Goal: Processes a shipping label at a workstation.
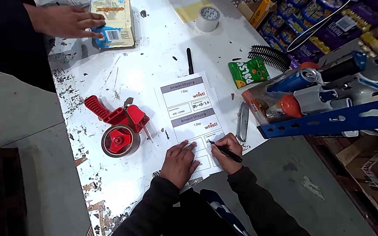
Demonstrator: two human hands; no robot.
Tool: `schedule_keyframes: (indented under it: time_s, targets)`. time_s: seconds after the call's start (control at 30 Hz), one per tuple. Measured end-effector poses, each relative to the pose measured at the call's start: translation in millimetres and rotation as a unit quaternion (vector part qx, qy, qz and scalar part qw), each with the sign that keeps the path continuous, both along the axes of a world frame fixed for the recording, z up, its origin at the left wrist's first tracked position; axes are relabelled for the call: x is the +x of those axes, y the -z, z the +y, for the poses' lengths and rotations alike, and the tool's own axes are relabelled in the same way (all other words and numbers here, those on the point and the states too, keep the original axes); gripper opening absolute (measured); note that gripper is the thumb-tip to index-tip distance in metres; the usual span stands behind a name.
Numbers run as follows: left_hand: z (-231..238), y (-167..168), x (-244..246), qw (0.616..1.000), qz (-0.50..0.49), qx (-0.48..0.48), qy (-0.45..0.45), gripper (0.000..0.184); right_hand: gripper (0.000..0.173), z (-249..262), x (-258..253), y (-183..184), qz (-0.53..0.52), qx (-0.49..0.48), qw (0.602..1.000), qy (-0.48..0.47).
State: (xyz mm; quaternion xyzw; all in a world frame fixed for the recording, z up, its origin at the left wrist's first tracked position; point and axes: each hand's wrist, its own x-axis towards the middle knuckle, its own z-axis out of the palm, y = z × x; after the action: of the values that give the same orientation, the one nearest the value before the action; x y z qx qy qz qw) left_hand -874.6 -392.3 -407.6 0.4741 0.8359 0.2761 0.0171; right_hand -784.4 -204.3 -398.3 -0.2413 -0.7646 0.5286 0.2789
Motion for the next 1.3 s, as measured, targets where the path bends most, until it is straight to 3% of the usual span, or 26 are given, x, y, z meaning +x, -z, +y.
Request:
schedule_keyframes:
  time_s: [0.33, 0.8, 1.03, 1.3]
  targets:
    - [0, 1, -1, 1.0, 0.004, 0.001, 0.003, 0.034, 0.018, 10, 6, -5, 0.063, -0.083, 0.993, 0.048]
    - [0, 3, 1, 1.0, 0.006, -0.006, -0.004, 0.036, 0.011, 10, 5, 3, 0.019, -0.002, 1.0, -0.003]
    - [0, 2, 0, 1.0, 0.003, 0.005, -0.004, 0.035, 0.017, 11, 4, -6, 0.06, -0.084, 0.991, 0.082]
    - [0, 2, -1, 1.0, 0.002, 0.004, -0.002, 0.035, 0.013, 15, 6, -2, 0.033, -0.039, 0.998, 0.049]
